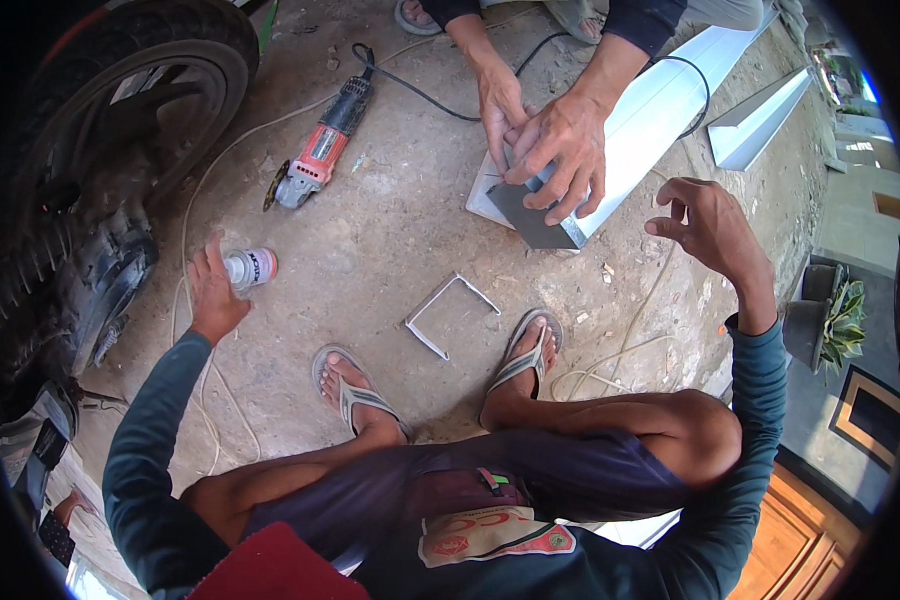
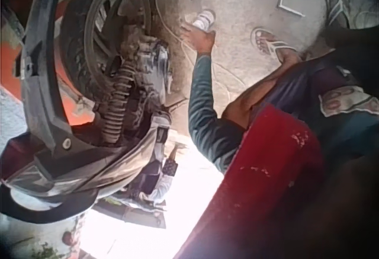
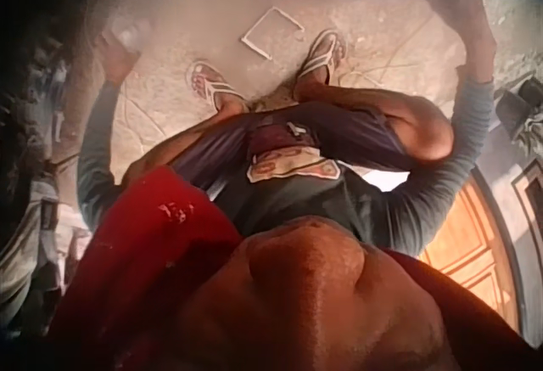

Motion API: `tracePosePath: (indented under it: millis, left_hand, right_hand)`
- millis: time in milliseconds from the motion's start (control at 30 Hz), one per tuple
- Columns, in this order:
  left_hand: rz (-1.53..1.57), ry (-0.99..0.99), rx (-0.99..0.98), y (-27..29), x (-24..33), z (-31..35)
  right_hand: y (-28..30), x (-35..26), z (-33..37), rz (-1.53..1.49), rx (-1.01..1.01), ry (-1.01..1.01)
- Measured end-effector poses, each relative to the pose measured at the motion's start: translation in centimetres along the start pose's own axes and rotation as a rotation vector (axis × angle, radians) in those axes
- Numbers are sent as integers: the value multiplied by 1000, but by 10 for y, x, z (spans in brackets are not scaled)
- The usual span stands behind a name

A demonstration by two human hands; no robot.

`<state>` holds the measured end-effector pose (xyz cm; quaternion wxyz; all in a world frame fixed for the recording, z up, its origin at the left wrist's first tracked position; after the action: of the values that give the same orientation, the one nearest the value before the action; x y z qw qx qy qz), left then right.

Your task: The person aligns an end cap against the end of a gutter channel, retrieves a bottle of adhesive from a nearby table, and helps glue and press the end cap onto the gutter by hand.

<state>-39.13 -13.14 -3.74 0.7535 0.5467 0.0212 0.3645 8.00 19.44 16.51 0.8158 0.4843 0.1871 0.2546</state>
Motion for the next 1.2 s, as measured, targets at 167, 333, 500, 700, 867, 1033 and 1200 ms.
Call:
tracePosePath:
  millis: [167,333,500,700,867,1033,1200]
  left_hand:
    - [-26,-431,129,56,138,14]
    - [79,-746,-99,6,274,-25]
    - [263,-430,-155,-38,305,-73]
    - [894,-135,-42,-71,280,-68]
    - [1215,-223,147,-80,292,-55]
    - [1268,-385,142,-83,304,-56]
    - [1291,-445,203,-94,303,-54]
  right_hand:
    - [-5,0,-18,35,122,-14]
    - [-31,8,-29,11,174,96]
    - [-40,-1,-32,-34,163,76]
    - [-44,-4,-26,23,218,157]
    - [-45,-2,-27,2,206,166]
    - [-49,-8,-23,2,200,94]
    - [-51,-9,-22,-55,206,49]
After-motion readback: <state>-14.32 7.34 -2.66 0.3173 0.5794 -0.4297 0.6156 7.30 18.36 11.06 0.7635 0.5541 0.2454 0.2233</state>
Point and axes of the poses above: each hand's wrist, its own z-axis away from the middle knuckle, its own y-axis out of the back of the hand, x = y × z, the point moved 9 cm from there along -z, towards the middle knuckle, and after that the axes turned 5 degrees about -x, right-handed, at the moved point
